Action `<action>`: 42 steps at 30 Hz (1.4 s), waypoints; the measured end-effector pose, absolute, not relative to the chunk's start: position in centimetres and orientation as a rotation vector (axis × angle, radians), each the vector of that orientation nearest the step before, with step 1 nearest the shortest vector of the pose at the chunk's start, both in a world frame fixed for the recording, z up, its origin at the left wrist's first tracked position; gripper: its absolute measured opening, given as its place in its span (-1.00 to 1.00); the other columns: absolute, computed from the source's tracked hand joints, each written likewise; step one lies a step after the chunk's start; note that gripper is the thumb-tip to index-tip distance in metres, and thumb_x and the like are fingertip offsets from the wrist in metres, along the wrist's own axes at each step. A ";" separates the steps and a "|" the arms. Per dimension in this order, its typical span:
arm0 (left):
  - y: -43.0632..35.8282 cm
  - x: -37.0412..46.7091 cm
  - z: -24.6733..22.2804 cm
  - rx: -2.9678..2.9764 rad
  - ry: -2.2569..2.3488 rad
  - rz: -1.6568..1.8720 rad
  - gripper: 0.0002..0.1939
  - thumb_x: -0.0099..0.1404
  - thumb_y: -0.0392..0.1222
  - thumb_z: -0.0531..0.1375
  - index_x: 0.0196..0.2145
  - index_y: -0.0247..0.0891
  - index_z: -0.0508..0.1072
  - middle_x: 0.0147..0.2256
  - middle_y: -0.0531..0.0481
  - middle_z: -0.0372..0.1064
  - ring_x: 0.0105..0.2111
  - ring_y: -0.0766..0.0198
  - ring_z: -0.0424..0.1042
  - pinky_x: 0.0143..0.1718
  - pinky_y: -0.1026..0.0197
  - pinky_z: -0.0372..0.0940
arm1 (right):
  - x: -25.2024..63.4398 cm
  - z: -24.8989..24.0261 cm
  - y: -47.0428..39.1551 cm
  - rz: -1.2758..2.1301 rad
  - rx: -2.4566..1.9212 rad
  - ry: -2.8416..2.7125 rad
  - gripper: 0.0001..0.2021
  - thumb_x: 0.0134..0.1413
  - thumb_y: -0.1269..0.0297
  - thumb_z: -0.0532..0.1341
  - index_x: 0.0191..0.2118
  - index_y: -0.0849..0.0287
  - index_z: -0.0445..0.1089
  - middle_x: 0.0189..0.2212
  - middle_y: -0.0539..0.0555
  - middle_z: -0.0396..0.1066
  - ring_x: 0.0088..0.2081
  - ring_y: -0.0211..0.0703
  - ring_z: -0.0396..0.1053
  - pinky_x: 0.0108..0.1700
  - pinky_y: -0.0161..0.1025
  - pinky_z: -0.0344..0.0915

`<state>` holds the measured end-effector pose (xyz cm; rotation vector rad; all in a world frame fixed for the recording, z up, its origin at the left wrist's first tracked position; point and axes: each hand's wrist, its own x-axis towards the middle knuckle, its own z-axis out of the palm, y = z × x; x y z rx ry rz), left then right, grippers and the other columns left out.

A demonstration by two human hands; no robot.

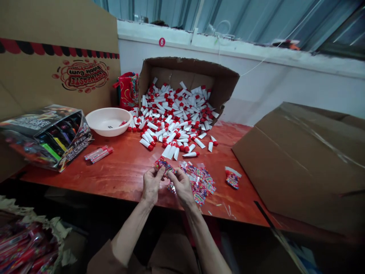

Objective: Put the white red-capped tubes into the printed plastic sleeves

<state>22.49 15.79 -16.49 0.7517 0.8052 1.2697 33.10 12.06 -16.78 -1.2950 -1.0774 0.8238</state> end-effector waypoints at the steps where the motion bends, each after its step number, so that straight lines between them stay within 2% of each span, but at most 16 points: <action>1: 15.8 22.4 -16.3 0.729 0.800 1.265 -0.68 0.04 -0.02 0.43 -0.45 -0.36 0.54 -0.52 0.00 0.44 -0.54 0.37 0.34 -0.45 0.32 0.23 | 32.9 -16.6 12.2 0.811 -1.308 -1.117 -0.67 0.13 -0.04 0.26 -0.39 0.16 0.37 -0.46 -0.01 0.40 -0.42 -0.23 0.32 -0.36 -0.31 0.28; 8: 17.8 21.5 -14.9 0.466 0.640 1.214 -0.65 -0.06 -0.07 0.49 -0.46 -0.33 0.48 -0.54 0.08 0.39 -0.56 0.41 0.32 -0.46 0.31 0.24 | 35.6 -14.5 16.2 0.748 -1.390 -1.559 -0.52 0.33 -0.03 0.01 -0.51 0.16 0.36 -0.58 0.00 0.35 -0.53 -0.24 0.26 -0.47 -0.30 0.19; 10: 18.8 21.1 -15.1 0.320 0.603 1.162 -0.63 -0.09 -0.09 0.51 -0.43 -0.32 0.48 -0.53 0.10 0.39 -0.56 0.43 0.32 -0.48 0.33 0.23 | 38.8 -14.5 17.9 0.540 -1.540 -1.749 -0.63 0.31 0.08 0.05 -0.42 0.15 0.44 -0.48 0.04 0.41 -0.46 -0.20 0.31 -0.38 -0.28 0.22; 12: 19.6 20.6 -15.4 0.191 0.569 1.104 -0.63 -0.09 -0.12 0.52 -0.43 -0.31 0.46 -0.52 0.12 0.39 -0.56 0.44 0.32 -0.51 0.35 0.22 | 42.5 -15.0 19.6 0.155 -1.804 -1.854 -0.83 0.20 0.24 0.17 -0.29 0.15 0.50 -0.29 0.13 0.44 -0.31 -0.11 0.33 -0.25 -0.21 0.21; 14: 20.0 20.6 -15.8 0.098 0.532 1.036 -0.65 -0.06 -0.14 0.51 -0.44 -0.31 0.45 -0.52 0.12 0.39 -0.57 0.43 0.34 -0.52 0.35 0.23 | 45.9 -15.7 21.1 -0.021 -2.034 -1.848 -0.84 0.12 0.40 0.19 -0.24 0.15 0.52 -0.21 0.21 0.42 -0.22 -0.03 0.33 -0.17 -0.14 0.19; 16: 20.1 20.8 -16.1 0.028 0.494 0.982 -0.70 0.01 -0.15 0.48 -0.44 -0.31 0.46 -0.52 0.11 0.40 -0.55 0.41 0.36 -0.49 0.32 0.28 | 48.3 -16.3 22.0 -0.045 -2.114 -1.838 -0.81 0.09 0.47 0.18 -0.25 0.16 0.53 -0.22 0.22 0.40 -0.23 -0.03 0.32 -0.17 -0.13 0.18; 20: 19.8 21.9 -16.6 -0.072 0.455 0.970 -0.83 0.14 -0.24 0.41 -0.41 -0.30 0.48 -0.45 0.07 0.47 -0.46 0.36 0.45 -0.31 0.23 0.39 | 49.3 -15.8 21.1 0.027 -1.889 -1.770 -0.85 0.15 0.35 0.15 -0.29 0.17 0.49 -0.31 0.12 0.40 -0.32 -0.12 0.31 -0.24 -0.20 0.23; 25: 19.5 22.9 -16.9 -0.072 0.433 0.999 -0.87 0.20 -0.26 0.36 -0.38 -0.33 0.49 -0.40 0.00 0.49 -0.38 0.32 0.49 -0.19 0.17 0.43 | 44.2 -13.6 15.5 0.358 -1.395 -1.210 -0.72 0.15 0.11 0.25 -0.08 0.14 0.41 -0.29 0.06 0.47 -0.31 -0.10 0.44 -0.27 -0.18 0.38; 28: 19.1 23.2 -16.4 -0.075 0.440 1.004 -0.90 0.22 -0.28 0.35 -0.37 -0.33 0.49 -0.39 -0.01 0.50 -0.37 0.31 0.50 -0.16 0.14 0.44 | 40.1 -12.9 12.6 0.508 -1.241 -1.085 -0.75 0.12 0.12 0.31 -0.12 0.10 0.41 -0.26 0.06 0.49 -0.30 -0.12 0.47 -0.25 -0.20 0.42; 33: 18.3 23.1 -15.0 -0.082 0.432 1.014 -0.90 0.24 -0.28 0.33 -0.38 -0.33 0.47 -0.39 -0.02 0.50 -0.38 0.29 0.51 -0.18 0.15 0.44 | 37.3 -13.2 10.8 0.550 -1.167 -1.154 -0.79 0.09 0.18 0.35 -0.17 0.10 0.45 -0.25 0.05 0.47 -0.27 -0.13 0.46 -0.24 -0.21 0.43; 38: 17.9 22.8 -14.4 -0.027 0.398 1.022 -0.87 0.21 -0.26 0.35 -0.37 -0.35 0.48 -0.38 -0.06 0.51 -0.35 0.27 0.51 -0.16 0.17 0.44 | 37.3 -13.7 10.6 0.380 -1.225 -1.228 -0.82 0.12 0.22 0.33 -0.15 0.09 0.45 -0.25 0.06 0.47 -0.22 -0.10 0.44 -0.17 -0.16 0.41; 42: 17.8 22.7 -14.6 0.183 0.410 1.076 -0.74 0.11 -0.13 0.43 -0.34 -0.34 0.50 -0.37 -0.05 0.52 -0.35 0.25 0.51 -0.15 0.14 0.43 | 37.2 -14.0 10.2 0.204 -1.220 -1.353 -0.84 0.15 0.27 0.30 -0.13 0.07 0.45 -0.22 0.08 0.49 -0.18 -0.07 0.45 -0.11 -0.12 0.39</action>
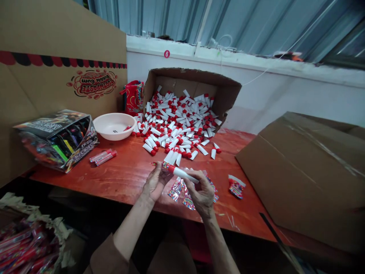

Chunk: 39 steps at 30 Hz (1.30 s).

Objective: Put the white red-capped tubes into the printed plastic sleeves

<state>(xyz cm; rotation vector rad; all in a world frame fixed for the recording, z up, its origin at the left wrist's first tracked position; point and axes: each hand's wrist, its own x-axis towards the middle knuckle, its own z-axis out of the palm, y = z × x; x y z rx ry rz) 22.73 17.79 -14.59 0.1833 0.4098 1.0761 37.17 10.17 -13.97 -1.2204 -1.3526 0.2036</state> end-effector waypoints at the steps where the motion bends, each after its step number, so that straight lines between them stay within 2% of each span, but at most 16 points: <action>1: 17.8 22.7 -14.6 0.244 0.422 1.098 -0.71 0.08 -0.11 0.44 -0.33 -0.33 0.51 -0.37 -0.04 0.52 -0.35 0.26 0.51 -0.15 0.14 0.43 | 37.1 -14.1 10.1 0.168 -1.214 -1.380 -0.84 0.15 0.28 0.29 -0.13 0.07 0.45 -0.22 0.08 0.50 -0.18 -0.08 0.45 -0.12 -0.12 0.40; 5: 17.5 22.7 -14.1 0.427 0.441 1.124 -0.64 0.01 -0.04 0.47 -0.33 -0.33 0.53 -0.33 -0.06 0.53 -0.32 0.26 0.50 -0.13 0.12 0.40 | 36.0 -14.6 9.8 0.050 -1.230 -1.404 -0.87 0.13 0.29 0.30 -0.17 0.08 0.46 -0.28 0.06 0.50 -0.26 -0.11 0.46 -0.20 -0.17 0.41; 8: 16.5 23.1 -13.8 0.554 0.429 1.079 -0.62 0.05 0.00 0.44 -0.33 -0.37 0.55 -0.32 -0.12 0.54 -0.32 0.24 0.49 -0.18 0.18 0.38 | 34.3 -14.9 10.1 0.099 -1.280 -1.241 -0.88 0.13 0.24 0.31 -0.23 0.13 0.45 -0.32 0.05 0.48 -0.31 -0.15 0.43 -0.25 -0.22 0.39; 12: 15.2 23.5 -13.9 0.600 0.510 1.049 -0.61 0.06 0.00 0.44 -0.29 -0.34 0.52 -0.35 -0.07 0.52 -0.45 0.33 0.45 -0.36 0.28 0.32 | 32.2 -15.5 11.0 0.467 -1.261 -0.899 -0.78 0.12 0.12 0.32 -0.26 0.16 0.40 -0.46 -0.01 0.42 -0.45 -0.22 0.37 -0.39 -0.29 0.35; 15: 15.5 23.1 -13.9 0.529 0.549 1.176 -0.57 0.03 0.01 0.45 -0.26 -0.31 0.49 -0.32 -0.04 0.51 -0.39 0.32 0.48 -0.31 0.28 0.34 | 31.9 -16.3 10.8 0.717 -1.181 -0.858 -0.76 0.10 0.09 0.34 -0.29 0.15 0.39 -0.57 -0.08 0.34 -0.57 -0.29 0.28 -0.51 -0.33 0.29; 17: 15.8 22.5 -13.8 0.499 0.536 1.211 -0.57 0.05 0.05 0.43 -0.27 -0.32 0.48 -0.33 -0.05 0.51 -0.37 0.27 0.50 -0.31 0.26 0.35 | 32.2 -16.8 10.1 0.847 -1.111 -0.933 -0.74 0.05 0.10 0.37 -0.22 0.14 0.43 -0.46 -0.02 0.44 -0.49 -0.23 0.38 -0.43 -0.30 0.36; 20: 15.5 21.9 -13.8 0.500 0.508 1.125 -0.56 0.13 0.12 0.36 -0.27 -0.33 0.48 -0.38 -0.06 0.49 -0.45 0.26 0.49 -0.45 0.27 0.32 | 33.1 -17.5 8.9 0.968 -1.020 -1.057 -0.60 -0.06 0.12 0.45 -0.09 0.10 0.46 -0.20 0.11 0.52 -0.21 -0.06 0.49 -0.19 -0.18 0.45; 22: 14.7 21.9 -13.8 0.499 0.481 1.093 -0.56 0.16 0.13 0.34 -0.24 -0.33 0.47 -0.37 -0.07 0.49 -0.48 0.27 0.47 -0.51 0.30 0.27 | 33.5 -17.9 8.5 0.934 -1.003 -1.051 -0.61 -0.11 0.09 0.47 -0.15 0.09 0.47 -0.19 0.11 0.52 -0.21 -0.05 0.50 -0.19 -0.17 0.46; 24: 13.8 22.1 -13.8 0.495 0.456 1.102 -0.56 0.17 0.12 0.34 -0.20 -0.31 0.46 -0.36 -0.06 0.48 -0.47 0.28 0.47 -0.52 0.31 0.25 | 33.5 -18.1 8.5 0.880 -1.002 -1.014 -0.66 -0.12 0.07 0.47 -0.26 0.09 0.46 -0.29 0.07 0.50 -0.35 -0.12 0.48 -0.31 -0.21 0.46; 27: 13.0 22.3 -13.6 0.498 0.431 1.131 -0.60 0.17 0.07 0.36 -0.21 -0.30 0.45 -0.37 -0.03 0.46 -0.42 0.28 0.47 -0.43 0.29 0.30 | 33.1 -18.3 8.9 0.813 -1.015 -0.976 -0.68 -0.13 0.08 0.47 -0.37 0.11 0.39 -0.37 0.01 0.44 -0.50 -0.24 0.39 -0.47 -0.29 0.39; 31: 12.8 22.1 -13.5 0.522 0.396 1.127 -0.66 0.22 0.04 0.32 -0.27 -0.31 0.44 -0.35 -0.04 0.46 -0.39 0.29 0.47 -0.29 0.23 0.34 | 32.5 -18.3 9.2 0.701 -1.042 -0.965 -0.66 -0.11 0.07 0.46 -0.45 0.14 0.33 -0.37 0.01 0.39 -0.58 -0.34 0.27 -0.55 -0.33 0.30; 34: 12.7 22.1 -13.4 0.527 0.411 1.139 -0.66 0.22 0.04 0.32 -0.25 -0.31 0.45 -0.36 -0.03 0.45 -0.39 0.28 0.47 -0.26 0.21 0.34 | 32.1 -18.5 9.1 0.640 -1.106 -0.980 -0.66 -0.08 0.07 0.44 -0.46 0.14 0.31 -0.41 0.00 0.36 -0.58 -0.35 0.21 -0.56 -0.34 0.25; 39: 12.8 22.4 -14.2 0.551 0.457 1.152 -0.63 0.19 0.06 0.34 -0.24 -0.31 0.46 -0.38 -0.04 0.45 -0.38 0.28 0.46 -0.25 0.21 0.34 | 32.2 -18.8 9.4 0.554 -1.209 -1.061 -0.70 -0.01 0.07 0.39 -0.43 0.13 0.32 -0.44 0.00 0.35 -0.47 -0.26 0.26 -0.46 -0.31 0.25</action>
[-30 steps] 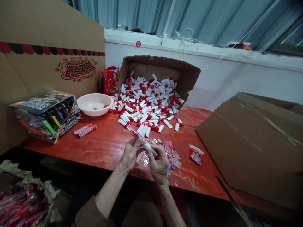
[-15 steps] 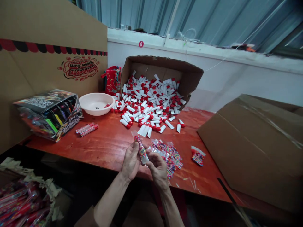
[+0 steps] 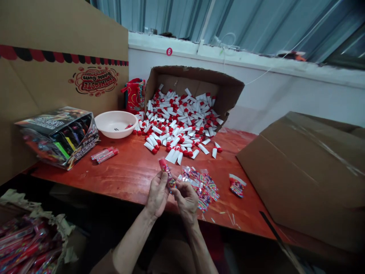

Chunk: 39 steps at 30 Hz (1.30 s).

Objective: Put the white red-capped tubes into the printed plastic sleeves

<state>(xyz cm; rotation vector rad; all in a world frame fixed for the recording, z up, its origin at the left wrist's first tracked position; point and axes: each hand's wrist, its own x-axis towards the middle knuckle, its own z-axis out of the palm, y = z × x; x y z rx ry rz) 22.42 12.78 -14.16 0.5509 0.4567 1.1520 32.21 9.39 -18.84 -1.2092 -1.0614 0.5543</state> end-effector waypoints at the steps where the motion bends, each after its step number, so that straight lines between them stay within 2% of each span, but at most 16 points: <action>1: 13.2 22.1 -14.4 0.573 0.474 1.148 -0.62 0.20 0.07 0.33 -0.22 -0.31 0.46 -0.37 -0.04 0.45 -0.38 0.28 0.46 -0.26 0.22 0.34 | 32.7 -18.7 9.5 0.575 -1.236 -1.123 -0.72 0.02 0.08 0.38 -0.42 0.13 0.34 -0.45 -0.01 0.36 -0.47 -0.25 0.27 -0.44 -0.31 0.25; 4: 16.3 19.6 -15.2 0.795 0.648 1.142 -0.58 0.20 0.11 0.29 -0.18 -0.31 0.46 -0.37 -0.06 0.45 -0.39 0.25 0.46 -0.26 0.18 0.35 | 35.3 -17.6 10.2 0.673 -1.362 -1.403 -0.78 0.11 0.09 0.31 -0.34 0.14 0.42 -0.46 0.00 0.40 -0.44 -0.22 0.31 -0.38 -0.28 0.26; 6: 19.5 16.7 -15.4 1.132 0.885 1.153 -0.58 0.22 0.09 0.27 -0.16 -0.32 0.48 -0.34 -0.10 0.46 -0.33 0.17 0.47 -0.17 0.09 0.36 | 37.6 -16.9 10.8 0.628 -1.466 -1.521 -0.80 0.18 0.11 0.24 -0.29 0.15 0.45 -0.41 0.03 0.45 -0.40 -0.19 0.35 -0.33 -0.26 0.27; 8: 22.6 13.7 -15.2 1.503 1.188 1.192 -0.57 0.20 -0.01 0.28 -0.04 -0.33 0.47 -0.17 -0.19 0.46 -0.10 0.02 0.44 0.04 -0.05 0.27 | 39.5 -16.7 11.4 0.527 -1.559 -1.589 -0.81 0.22 0.15 0.20 -0.26 0.15 0.46 -0.37 0.05 0.45 -0.37 -0.16 0.36 -0.29 -0.24 0.26; 10: 24.5 11.6 -15.0 1.742 1.436 1.252 -0.44 0.16 -0.08 0.30 0.09 -0.34 0.40 0.01 -0.29 0.38 0.11 -0.11 0.30 0.20 -0.16 0.11 | 40.5 -17.0 11.9 0.467 -1.618 -1.716 -0.83 0.22 0.19 0.20 -0.24 0.15 0.47 -0.32 0.07 0.43 -0.33 -0.15 0.36 -0.25 -0.23 0.26; 12: 24.9 10.7 -15.1 1.836 1.508 1.292 -0.36 0.19 -0.07 0.28 0.19 -0.33 0.31 0.09 -0.31 0.31 0.17 -0.11 0.23 0.23 -0.16 0.07 | 40.8 -17.4 12.4 0.473 -1.610 -1.888 -0.86 0.22 0.22 0.22 -0.21 0.14 0.48 -0.26 0.08 0.40 -0.28 -0.15 0.35 -0.21 -0.23 0.25; 15: 23.5 11.9 -16.1 1.754 1.382 1.282 -0.40 0.26 -0.02 0.21 0.20 -0.29 0.31 -0.01 -0.25 0.39 -0.01 0.02 0.38 0.05 -0.03 0.27 | 40.5 -17.5 13.5 0.540 -1.514 -2.093 -0.88 0.24 0.26 0.21 -0.27 0.14 0.48 -0.27 0.07 0.34 -0.27 -0.17 0.31 -0.22 -0.26 0.22; 18: 21.7 14.8 -17.1 1.655 1.188 1.137 -0.56 0.24 -0.02 0.23 0.02 -0.27 0.48 -0.22 -0.15 0.46 -0.27 0.12 0.44 -0.19 0.11 0.32 | 40.2 -16.8 14.7 0.538 -1.425 -2.160 -0.82 0.25 0.29 0.20 -0.38 0.15 0.46 -0.33 0.05 0.31 -0.33 -0.19 0.26 -0.26 -0.27 0.18; 20: 20.7 17.1 -17.5 1.672 1.074 1.012 -0.64 0.17 0.00 0.30 -0.13 -0.25 0.55 -0.33 -0.10 0.46 -0.36 0.15 0.41 -0.27 0.15 0.28 | 40.2 -16.1 15.4 0.550 -1.362 -2.150 -0.83 0.24 0.31 0.20 -0.38 0.15 0.46 -0.33 0.05 0.32 -0.34 -0.20 0.25 -0.27 -0.26 0.18; 22: 19.8 19.5 -17.9 1.761 1.017 0.928 -0.66 0.07 0.01 0.37 -0.23 -0.21 0.56 -0.34 -0.08 0.44 -0.36 0.14 0.39 -0.27 0.15 0.25 | 40.4 -15.4 15.9 0.568 -1.322 -2.094 -0.86 0.23 0.29 0.20 -0.35 0.13 0.46 -0.32 0.05 0.34 -0.34 -0.20 0.25 -0.28 -0.27 0.18; 25: 18.7 22.7 -18.8 1.993 0.994 0.818 -0.65 -0.04 -0.05 0.45 -0.32 -0.19 0.51 -0.27 -0.09 0.39 -0.23 0.05 0.36 -0.16 0.10 0.21 | 41.1 -14.5 16.0 0.508 -1.357 -1.902 -0.84 0.24 0.23 0.19 -0.32 0.14 0.46 -0.34 0.04 0.35 -0.35 -0.20 0.26 -0.28 -0.27 0.18; 29: 18.7 24.3 -20.3 2.140 1.022 0.683 -0.82 0.09 -0.23 0.37 -0.39 -0.21 0.42 -0.24 -0.09 0.35 -0.13 0.05 0.31 -0.11 0.09 0.16 | 43.2 -14.0 14.6 0.443 -1.433 -1.658 -0.79 0.19 0.13 0.24 -0.35 0.16 0.47 -0.42 0.03 0.38 -0.38 -0.19 0.27 -0.30 -0.26 0.18; 31: 19.2 24.1 -20.6 2.071 1.086 0.748 -0.88 0.16 -0.28 0.30 -0.43 -0.23 0.40 -0.30 -0.05 0.35 -0.20 0.13 0.32 -0.15 0.14 0.16 | 44.0 -14.3 13.4 0.460 -1.466 -1.579 -0.76 0.16 0.08 0.25 -0.34 0.17 0.49 -0.42 0.04 0.40 -0.38 -0.18 0.29 -0.30 -0.25 0.19; 33: 19.8 23.7 -20.4 1.890 1.111 0.856 -0.87 0.20 -0.24 0.27 -0.46 -0.24 0.39 -0.39 0.00 0.34 -0.32 0.20 0.32 -0.25 0.19 0.16 | 44.0 -14.9 12.2 0.501 -1.491 -1.457 -0.72 0.15 0.04 0.26 -0.31 0.18 0.49 -0.40 0.06 0.43 -0.37 -0.16 0.32 -0.29 -0.24 0.23; 36: 19.6 23.7 -20.0 1.468 0.999 1.014 -0.80 0.20 -0.10 0.28 -0.41 -0.25 0.38 -0.50 0.07 0.32 -0.48 0.29 0.30 -0.41 0.25 0.15 | 41.9 -16.4 11.0 0.609 -1.479 -1.263 -0.68 0.13 -0.01 0.26 -0.28 0.19 0.49 -0.40 0.06 0.46 -0.37 -0.15 0.36 -0.30 -0.24 0.29; 39: 18.3 24.3 -19.9 1.104 0.859 1.093 -0.69 0.12 -0.04 0.35 -0.35 -0.25 0.34 -0.50 0.09 0.36 -0.52 0.31 0.36 -0.46 0.28 0.20 | 38.7 -17.9 11.2 0.731 -1.402 -1.150 -0.64 0.10 -0.02 0.27 -0.17 0.18 0.48 -0.28 0.10 0.49 -0.32 -0.15 0.41 -0.29 -0.24 0.36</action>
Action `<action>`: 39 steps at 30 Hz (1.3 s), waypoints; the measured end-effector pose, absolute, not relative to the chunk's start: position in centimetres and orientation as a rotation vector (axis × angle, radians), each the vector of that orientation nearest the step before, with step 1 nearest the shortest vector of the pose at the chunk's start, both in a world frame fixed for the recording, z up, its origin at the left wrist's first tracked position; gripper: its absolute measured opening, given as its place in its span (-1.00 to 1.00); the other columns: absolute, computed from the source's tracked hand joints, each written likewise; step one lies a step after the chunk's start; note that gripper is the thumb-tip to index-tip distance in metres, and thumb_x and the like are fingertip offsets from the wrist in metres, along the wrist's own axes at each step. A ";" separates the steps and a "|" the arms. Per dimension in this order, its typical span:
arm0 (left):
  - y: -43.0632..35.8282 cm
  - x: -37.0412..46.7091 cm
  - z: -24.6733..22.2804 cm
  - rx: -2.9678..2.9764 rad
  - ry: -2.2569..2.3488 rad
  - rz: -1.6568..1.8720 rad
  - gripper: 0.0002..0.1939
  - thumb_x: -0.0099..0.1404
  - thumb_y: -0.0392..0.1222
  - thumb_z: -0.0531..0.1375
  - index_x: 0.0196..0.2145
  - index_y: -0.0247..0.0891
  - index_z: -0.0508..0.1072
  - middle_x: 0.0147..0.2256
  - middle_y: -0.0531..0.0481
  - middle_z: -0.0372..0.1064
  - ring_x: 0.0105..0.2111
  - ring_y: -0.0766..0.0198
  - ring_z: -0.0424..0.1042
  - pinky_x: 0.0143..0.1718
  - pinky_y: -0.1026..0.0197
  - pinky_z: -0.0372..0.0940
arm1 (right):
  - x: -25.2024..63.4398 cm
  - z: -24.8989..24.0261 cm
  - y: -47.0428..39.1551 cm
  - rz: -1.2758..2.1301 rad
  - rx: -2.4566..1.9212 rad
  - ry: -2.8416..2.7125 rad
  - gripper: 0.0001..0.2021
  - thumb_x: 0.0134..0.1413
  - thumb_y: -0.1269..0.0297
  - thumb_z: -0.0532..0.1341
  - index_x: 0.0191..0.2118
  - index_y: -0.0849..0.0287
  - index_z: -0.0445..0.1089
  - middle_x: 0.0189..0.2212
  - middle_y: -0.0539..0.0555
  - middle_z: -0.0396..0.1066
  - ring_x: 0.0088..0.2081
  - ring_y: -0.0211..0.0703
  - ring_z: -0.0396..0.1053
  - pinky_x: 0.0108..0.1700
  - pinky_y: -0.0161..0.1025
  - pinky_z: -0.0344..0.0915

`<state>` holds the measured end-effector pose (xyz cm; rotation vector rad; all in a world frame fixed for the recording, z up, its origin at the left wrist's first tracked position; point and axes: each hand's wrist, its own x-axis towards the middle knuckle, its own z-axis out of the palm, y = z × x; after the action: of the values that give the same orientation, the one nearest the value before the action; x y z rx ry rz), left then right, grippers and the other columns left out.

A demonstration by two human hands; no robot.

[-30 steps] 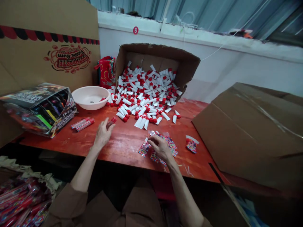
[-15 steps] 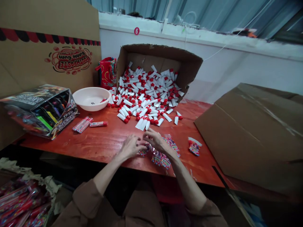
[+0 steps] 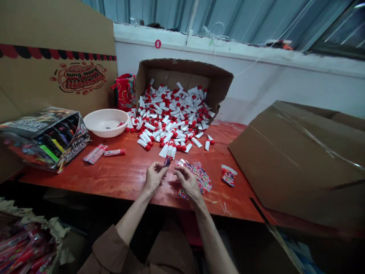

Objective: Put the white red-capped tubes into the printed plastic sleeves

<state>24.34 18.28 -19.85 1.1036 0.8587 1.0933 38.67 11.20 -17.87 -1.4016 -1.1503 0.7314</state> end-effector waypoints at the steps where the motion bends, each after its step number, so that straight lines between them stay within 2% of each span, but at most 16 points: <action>1: 17.7 24.5 -19.9 1.044 0.831 1.099 -0.66 0.08 -0.04 0.37 -0.35 -0.25 0.33 -0.48 0.08 0.38 -0.51 0.31 0.38 -0.44 0.28 0.23 | 37.7 -18.2 11.5 0.756 -1.379 -1.127 -0.63 0.09 -0.02 0.28 -0.14 0.18 0.47 -0.25 0.11 0.50 -0.30 -0.15 0.42 -0.28 -0.24 0.37; 4: 16.3 24.5 -19.7 1.026 0.770 1.122 -0.64 0.03 -0.09 0.42 -0.33 -0.27 0.35 -0.39 0.01 0.45 -0.41 0.29 0.46 -0.33 0.27 0.32 | 36.1 -18.6 12.8 0.778 -1.344 -1.090 -0.65 0.07 0.01 0.30 -0.17 0.20 0.46 -0.30 0.08 0.50 -0.32 -0.16 0.41 -0.26 -0.25 0.37; 6: 15.8 23.9 -19.2 1.010 0.744 1.123 -0.56 -0.01 -0.13 0.45 -0.22 -0.28 0.39 -0.31 -0.04 0.48 -0.33 0.28 0.49 -0.27 0.28 0.34 | 36.1 -18.3 13.4 0.832 -1.308 -1.102 -0.68 0.07 0.04 0.31 -0.21 0.21 0.47 -0.34 0.06 0.49 -0.34 -0.16 0.40 -0.26 -0.24 0.37; 9: 16.1 22.6 -18.0 0.872 0.709 1.030 -0.39 0.01 -0.01 0.44 -0.03 -0.25 0.40 -0.29 -0.05 0.49 -0.41 0.30 0.48 -0.39 0.31 0.33 | 36.6 -17.0 13.7 0.985 -1.246 -1.207 -0.73 0.08 0.07 0.30 -0.23 0.19 0.49 -0.35 0.05 0.50 -0.35 -0.16 0.40 -0.28 -0.24 0.36; 11: 16.7 22.0 -17.4 0.846 0.680 0.958 -0.44 0.06 0.10 0.39 -0.07 -0.28 0.47 -0.33 -0.05 0.49 -0.51 0.34 0.43 -0.49 0.33 0.28 | 36.8 -15.9 13.6 1.057 -1.228 -1.326 -0.76 0.09 0.09 0.29 -0.30 0.18 0.50 -0.37 0.04 0.50 -0.38 -0.18 0.38 -0.30 -0.25 0.34; 14: 17.6 21.9 -17.4 0.894 0.709 1.016 -0.53 0.01 0.12 0.42 -0.31 -0.36 0.55 -0.40 -0.07 0.49 -0.52 0.34 0.40 -0.47 0.31 0.30 | 36.5 -14.9 13.6 1.074 -1.246 -1.465 -0.75 0.10 0.09 0.27 -0.40 0.18 0.50 -0.46 0.01 0.48 -0.45 -0.22 0.32 -0.36 -0.28 0.29; 17: 18.2 22.0 -18.1 0.832 0.823 1.143 -0.56 -0.06 0.10 0.45 -0.42 -0.34 0.50 -0.48 -0.01 0.46 -0.51 0.31 0.41 -0.43 0.27 0.34 | 36.1 -15.2 13.7 0.991 -1.304 -1.414 -0.73 0.10 0.07 0.25 -0.41 0.20 0.50 -0.51 -0.01 0.44 -0.50 -0.26 0.25 -0.44 -0.31 0.22; 20: 18.6 21.4 -18.7 0.763 0.935 1.209 -0.52 -0.12 0.11 0.47 -0.44 -0.30 0.42 -0.55 0.08 0.40 -0.58 0.33 0.37 -0.49 0.28 0.31 | 36.5 -16.2 13.8 0.913 -1.390 -1.391 -0.71 0.13 0.07 0.22 -0.41 0.21 0.49 -0.57 -0.03 0.38 -0.55 -0.29 0.18 -0.50 -0.34 0.14; 22: 18.9 20.7 -18.8 0.731 0.979 1.236 -0.49 -0.16 0.13 0.47 -0.46 -0.29 0.38 -0.57 0.11 0.37 -0.60 0.35 0.36 -0.51 0.29 0.29 | 37.2 -16.8 13.7 0.861 -1.451 -1.517 -0.74 0.11 0.09 0.24 -0.40 0.19 0.49 -0.55 -0.02 0.39 -0.53 -0.27 0.20 -0.48 -0.32 0.14; 26: 19.1 20.3 -18.5 0.674 1.003 1.260 -0.46 -0.19 0.13 0.48 -0.45 -0.26 0.34 -0.58 0.13 0.36 -0.60 0.34 0.37 -0.51 0.29 0.29 | 38.1 -16.7 13.3 0.495 -1.578 -1.612 -0.78 -0.02 0.11 0.36 -0.30 0.14 0.53 -0.34 0.08 0.46 -0.33 -0.12 0.34 -0.26 -0.21 0.25; 28: 19.0 20.9 -18.4 0.672 0.988 1.246 -0.46 -0.18 0.12 0.48 -0.45 -0.26 0.33 -0.58 0.12 0.36 -0.60 0.33 0.37 -0.51 0.28 0.30 | 37.5 -16.5 13.2 0.423 -1.577 -1.504 -0.76 0.04 0.08 0.32 -0.28 0.14 0.52 -0.29 0.12 0.47 -0.27 -0.09 0.36 -0.22 -0.19 0.26; 30: 18.7 21.8 -18.7 0.676 0.961 1.227 -0.47 -0.17 0.11 0.48 -0.45 -0.25 0.32 -0.57 0.12 0.36 -0.60 0.32 0.37 -0.51 0.26 0.31 | 36.4 -16.5 13.3 0.575 -1.496 -1.437 -0.73 0.11 0.04 0.27 -0.24 0.15 0.50 -0.30 0.10 0.47 -0.30 -0.12 0.36 -0.25 -0.22 0.27; 34: 18.5 22.2 -19.7 0.714 0.926 1.209 -0.50 -0.08 0.14 0.44 -0.43 -0.25 0.33 -0.54 0.10 0.36 -0.57 0.31 0.36 -0.48 0.25 0.31 | 34.8 -17.7 13.9 0.915 -1.330 -1.330 -0.67 0.08 -0.01 0.28 -0.27 0.19 0.48 -0.41 0.01 0.44 -0.41 -0.20 0.31 -0.35 -0.28 0.25; 37: 18.9 20.8 -20.1 0.956 1.027 1.206 -0.58 0.00 0.09 0.40 -0.37 -0.27 0.41 -0.51 0.09 0.35 -0.54 0.32 0.35 -0.44 0.26 0.29 | 35.6 -18.7 14.5 0.956 -1.376 -1.249 -0.64 0.07 -0.04 0.27 -0.33 0.23 0.46 -0.46 -0.01 0.39 -0.44 -0.23 0.26 -0.40 -0.31 0.20; 39: 19.3 19.7 -19.8 1.191 1.096 1.170 -0.55 -0.02 -0.01 0.43 -0.22 -0.26 0.48 -0.42 0.04 0.39 -0.45 0.27 0.39 -0.33 0.21 0.32 | 36.6 -18.7 14.7 0.934 -1.422 -1.235 -0.63 0.07 -0.05 0.27 -0.34 0.23 0.45 -0.49 -0.03 0.36 -0.46 -0.26 0.23 -0.43 -0.33 0.16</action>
<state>19.67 19.25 -19.80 1.1915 1.0962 1.1698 36.56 14.71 -18.74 -1.4220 -1.2351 0.9339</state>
